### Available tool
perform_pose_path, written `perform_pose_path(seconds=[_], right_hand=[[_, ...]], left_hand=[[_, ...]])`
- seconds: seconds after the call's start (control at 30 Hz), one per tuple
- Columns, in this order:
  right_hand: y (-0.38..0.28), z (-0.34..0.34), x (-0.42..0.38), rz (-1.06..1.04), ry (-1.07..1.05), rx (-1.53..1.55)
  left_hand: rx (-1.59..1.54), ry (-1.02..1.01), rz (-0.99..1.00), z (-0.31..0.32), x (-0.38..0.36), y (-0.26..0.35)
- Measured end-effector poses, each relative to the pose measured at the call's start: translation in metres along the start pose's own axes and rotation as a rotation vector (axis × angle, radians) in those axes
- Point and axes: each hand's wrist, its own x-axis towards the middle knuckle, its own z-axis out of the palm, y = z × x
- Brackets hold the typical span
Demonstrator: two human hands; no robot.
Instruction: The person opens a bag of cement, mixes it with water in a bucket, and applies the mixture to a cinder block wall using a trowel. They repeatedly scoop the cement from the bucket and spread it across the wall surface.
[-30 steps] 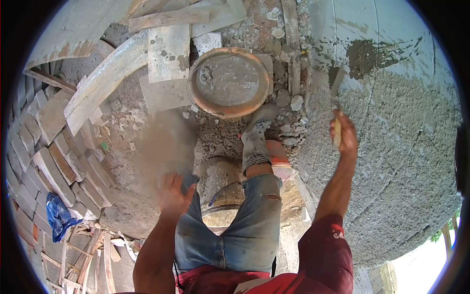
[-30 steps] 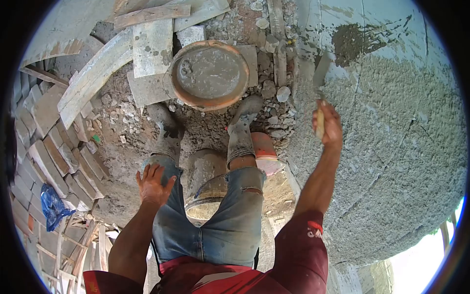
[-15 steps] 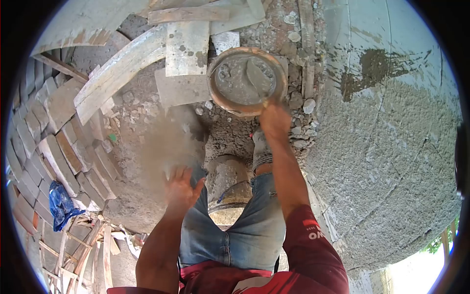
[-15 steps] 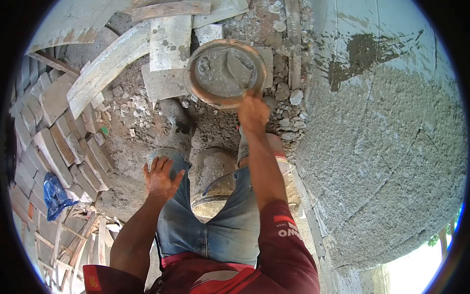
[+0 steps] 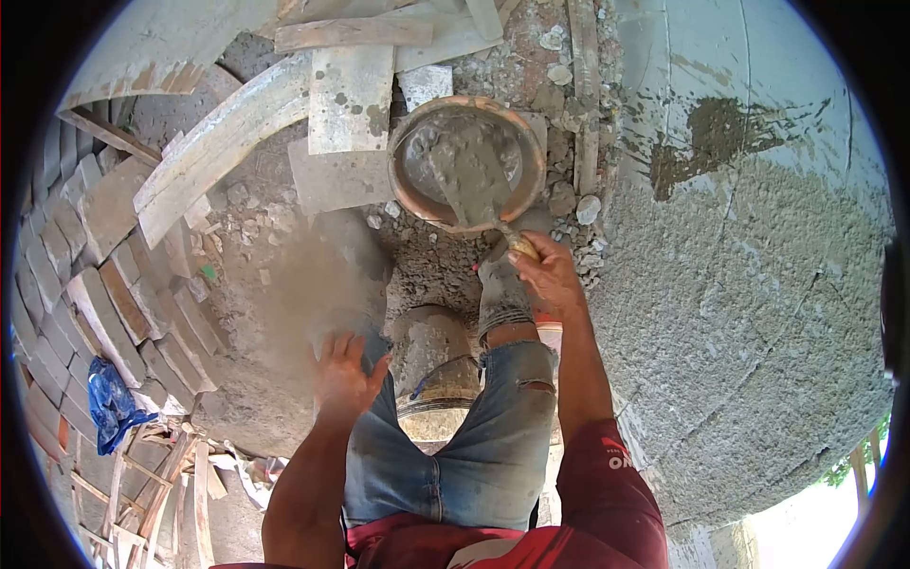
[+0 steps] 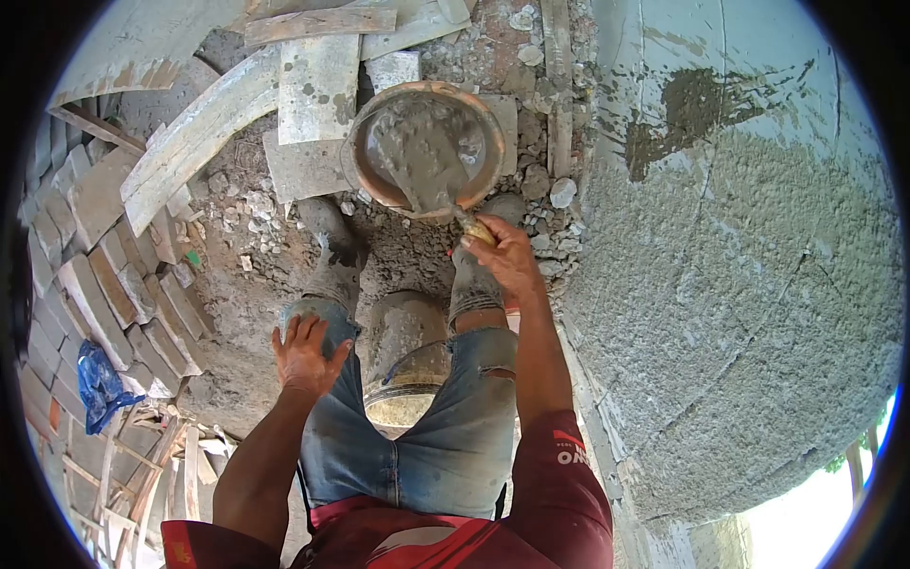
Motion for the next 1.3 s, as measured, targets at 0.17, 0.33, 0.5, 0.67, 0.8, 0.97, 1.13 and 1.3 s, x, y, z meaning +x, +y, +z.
perform_pose_path(seconds=[0.17,0.33,0.5,0.67,0.8,0.97,1.13,1.3], right_hand=[[-0.027,-0.084,0.016,0.031,0.05,0.229],[-0.092,-0.192,0.02,0.009,0.378,0.296],[-0.174,-0.142,-0.086,-0.328,0.647,-0.223],[-0.116,-0.059,-0.064,-0.43,0.65,-0.766],[-0.048,0.013,0.021,-0.267,0.642,-1.302],[-0.024,0.069,0.063,-0.024,0.365,-0.997],[0.009,0.045,0.03,-0.053,0.092,-0.283],[0.008,0.013,-0.017,-0.067,0.004,0.019]], left_hand=[[0.021,0.02,-0.011,-0.001,0.004,0.007],[0.039,0.047,0.008,-0.004,0.004,0.012],[-0.016,0.042,0.008,-0.003,0.004,0.01],[0.07,0.063,-0.002,-0.007,0.007,0.013],[0.051,0.063,0.005,-0.004,0.004,0.006],[0.055,0.037,-0.006,0.001,0.001,0.001],[0.037,0.013,-0.007,0.008,-0.001,-0.004],[0.042,0.013,-0.008,0.006,0.004,-0.001]])
